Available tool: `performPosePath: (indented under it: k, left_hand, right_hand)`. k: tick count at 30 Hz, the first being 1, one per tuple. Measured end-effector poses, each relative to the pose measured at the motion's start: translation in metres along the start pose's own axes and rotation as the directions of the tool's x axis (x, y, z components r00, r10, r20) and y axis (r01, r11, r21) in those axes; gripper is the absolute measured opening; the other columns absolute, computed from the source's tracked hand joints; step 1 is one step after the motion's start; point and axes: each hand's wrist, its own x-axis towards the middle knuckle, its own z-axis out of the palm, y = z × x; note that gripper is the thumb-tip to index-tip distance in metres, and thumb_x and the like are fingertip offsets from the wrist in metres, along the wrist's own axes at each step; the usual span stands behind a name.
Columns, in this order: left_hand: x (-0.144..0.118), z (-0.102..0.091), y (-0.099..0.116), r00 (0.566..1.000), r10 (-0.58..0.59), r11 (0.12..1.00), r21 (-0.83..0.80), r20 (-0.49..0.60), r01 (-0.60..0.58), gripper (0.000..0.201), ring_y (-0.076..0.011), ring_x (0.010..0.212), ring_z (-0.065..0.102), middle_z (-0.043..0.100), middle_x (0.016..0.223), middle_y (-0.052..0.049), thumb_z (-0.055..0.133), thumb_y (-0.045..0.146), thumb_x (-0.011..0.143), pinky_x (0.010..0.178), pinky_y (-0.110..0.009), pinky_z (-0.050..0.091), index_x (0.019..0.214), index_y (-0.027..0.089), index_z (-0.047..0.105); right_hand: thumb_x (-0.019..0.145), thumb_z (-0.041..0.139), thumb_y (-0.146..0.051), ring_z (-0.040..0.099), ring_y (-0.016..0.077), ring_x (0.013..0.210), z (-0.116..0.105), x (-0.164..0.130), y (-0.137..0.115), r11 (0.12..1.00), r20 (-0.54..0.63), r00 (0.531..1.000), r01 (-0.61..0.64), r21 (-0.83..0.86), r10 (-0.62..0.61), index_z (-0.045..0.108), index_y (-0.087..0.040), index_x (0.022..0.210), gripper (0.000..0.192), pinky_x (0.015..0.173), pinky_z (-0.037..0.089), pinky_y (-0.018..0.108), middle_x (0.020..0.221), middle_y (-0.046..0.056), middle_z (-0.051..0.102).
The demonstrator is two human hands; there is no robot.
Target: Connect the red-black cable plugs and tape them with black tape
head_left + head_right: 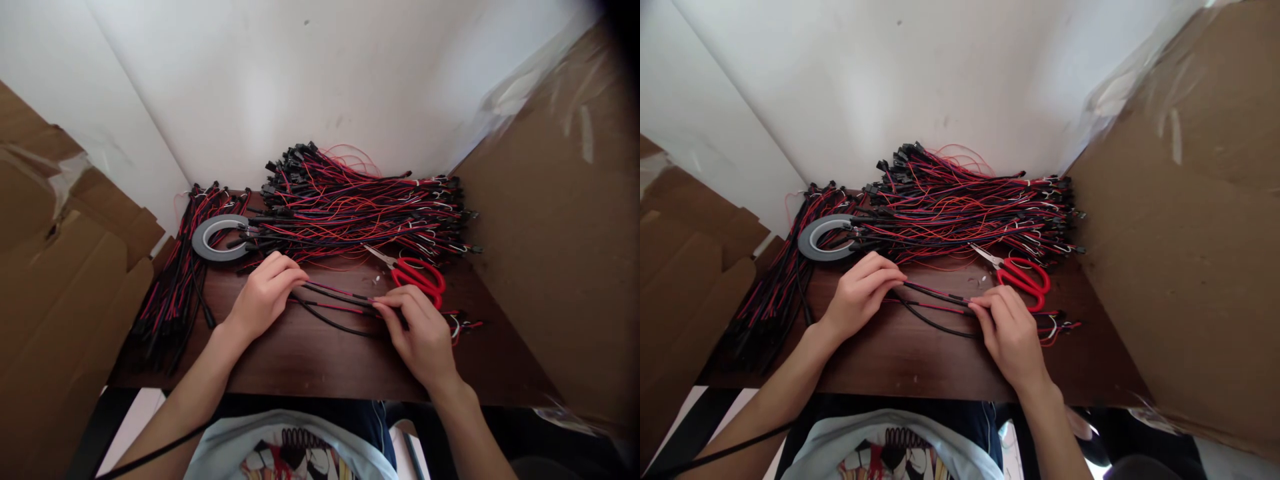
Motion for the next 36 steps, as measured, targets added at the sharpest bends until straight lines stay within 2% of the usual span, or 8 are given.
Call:
performPosePath:
  k: [5, 8, 12, 17, 21, 26, 31, 36]
  left_hand:
    - [0.001, 0.003, 0.003, 0.995, -0.063, 0.995, 0.087, 0.074, 0.057, 0.014, -0.0167, 0.08, 0.055, 0.064, 0.085, -0.007, 0.048, 0.011, 0.095, 0.072, -0.03, 0.049, 0.092, 0.014, 0.062]
    - [0.002, 0.007, 0.006, 0.991, -0.027, 0.984, 0.176, 0.133, 0.004, 0.016, -0.0179, 0.08, 0.056, 0.065, 0.086, -0.009, 0.044, 0.009, 0.094, 0.074, -0.032, 0.05, 0.093, 0.012, 0.06]
    - [0.004, 0.013, 0.01, 0.98, 0.067, 0.978, 0.182, 0.186, -0.101, 0.017, -0.017, 0.079, 0.057, 0.067, 0.086, -0.008, 0.044, 0.012, 0.096, 0.074, -0.03, 0.05, 0.095, 0.012, 0.061]
    - [0.004, 0.018, 0.013, 0.982, 0.123, 0.975, 0.166, 0.14, -0.146, 0.016, -0.015, 0.075, 0.056, 0.067, 0.083, -0.007, 0.047, 0.014, 0.097, 0.07, -0.027, 0.05, 0.092, 0.012, 0.062]
    - [0.004, 0.021, 0.015, 0.984, 0.144, 0.972, 0.173, 0.104, -0.16, 0.018, -0.0151, 0.073, 0.054, 0.066, 0.079, -0.007, 0.047, 0.015, 0.097, 0.067, -0.027, 0.049, 0.086, 0.012, 0.062]
    - [0.004, 0.023, 0.017, 0.988, 0.129, 0.976, 0.167, 0.081, -0.141, 0.018, -0.0153, 0.073, 0.053, 0.065, 0.079, -0.007, 0.046, 0.013, 0.097, 0.067, -0.028, 0.049, 0.087, 0.013, 0.061]
    - [0.004, 0.023, 0.019, 0.988, 0.125, 0.98, 0.143, 0.096, -0.138, 0.013, -0.018, 0.078, 0.053, 0.066, 0.083, -0.009, 0.048, 0.008, 0.092, 0.073, -0.033, 0.05, 0.091, 0.01, 0.061]
    - [0.005, 0.024, 0.022, 0.988, 0.132, 0.963, 0.227, 0.08, -0.147, 0.015, -0.0179, 0.075, 0.052, 0.065, 0.081, -0.008, 0.049, 0.013, 0.094, 0.074, -0.033, 0.051, 0.101, 0.008, 0.061]
  right_hand:
    - [0.091, 0.056, -0.01, 0.059, 0.0184, 0.077, 0.0, 0.001, -0.001, 1.0, 0.0, 1.0, -0.003, 0.003, 0.003, 0.058, -0.021, 0.092, 0.011, 0.07, 0.049, 0.033, 0.083, 0.005, 0.061]
    - [0.091, 0.055, -0.008, 0.06, 0.019, 0.08, 0.0, 0.001, -0.002, 1.0, -0.009, 1.0, 0.005, -0.001, -0.005, 0.059, -0.02, 0.095, 0.013, 0.072, 0.05, 0.033, 0.086, 0.006, 0.062]
    - [0.09, 0.056, -0.008, 0.061, 0.0204, 0.085, 0.001, 0.002, -0.002, 1.0, -0.032, 0.999, -0.001, -0.025, 0.0, 0.06, -0.019, 0.1, 0.016, 0.078, 0.051, 0.036, 0.091, 0.008, 0.063]
    - [0.087, 0.064, -0.013, 0.06, 0.0245, 0.095, 0.003, 0.011, -0.011, 0.99, -0.044, 0.995, 0.08, -0.113, -0.085, 0.06, -0.017, 0.111, 0.025, 0.084, 0.046, 0.041, 0.102, 0.011, 0.066]
    - [0.09, 0.064, -0.022, 0.061, 0.0228, 0.09, 0.014, 0.03, -0.025, 0.989, 0.1, 0.988, 0.129, -0.075, -0.121, 0.062, -0.017, 0.104, 0.015, 0.08, 0.043, 0.038, 0.096, 0.008, 0.069]
    - [0.095, 0.054, -0.021, 0.058, 0.02, 0.076, 0.031, 0.042, -0.028, 0.998, 0.249, 0.966, 0.07, 0.011, -0.07, 0.062, -0.016, 0.086, 0.013, 0.07, 0.04, 0.035, 0.083, 0.005, 0.067]
    - [0.094, 0.056, -0.018, 0.059, 0.0182, 0.078, 0.034, 0.039, -0.024, 0.983, 0.185, 0.982, 0.0, 0.184, -0.035, 0.062, -0.018, 0.087, 0.009, 0.071, 0.041, 0.033, 0.085, 0.004, 0.068]
    - [0.093, 0.057, -0.016, 0.059, 0.018, 0.075, 0.033, 0.041, -0.023, 0.992, 0.112, 0.992, 0.042, 0.122, -0.056, 0.063, -0.018, 0.083, 0.012, 0.071, 0.039, 0.035, 0.082, 0.003, 0.069]
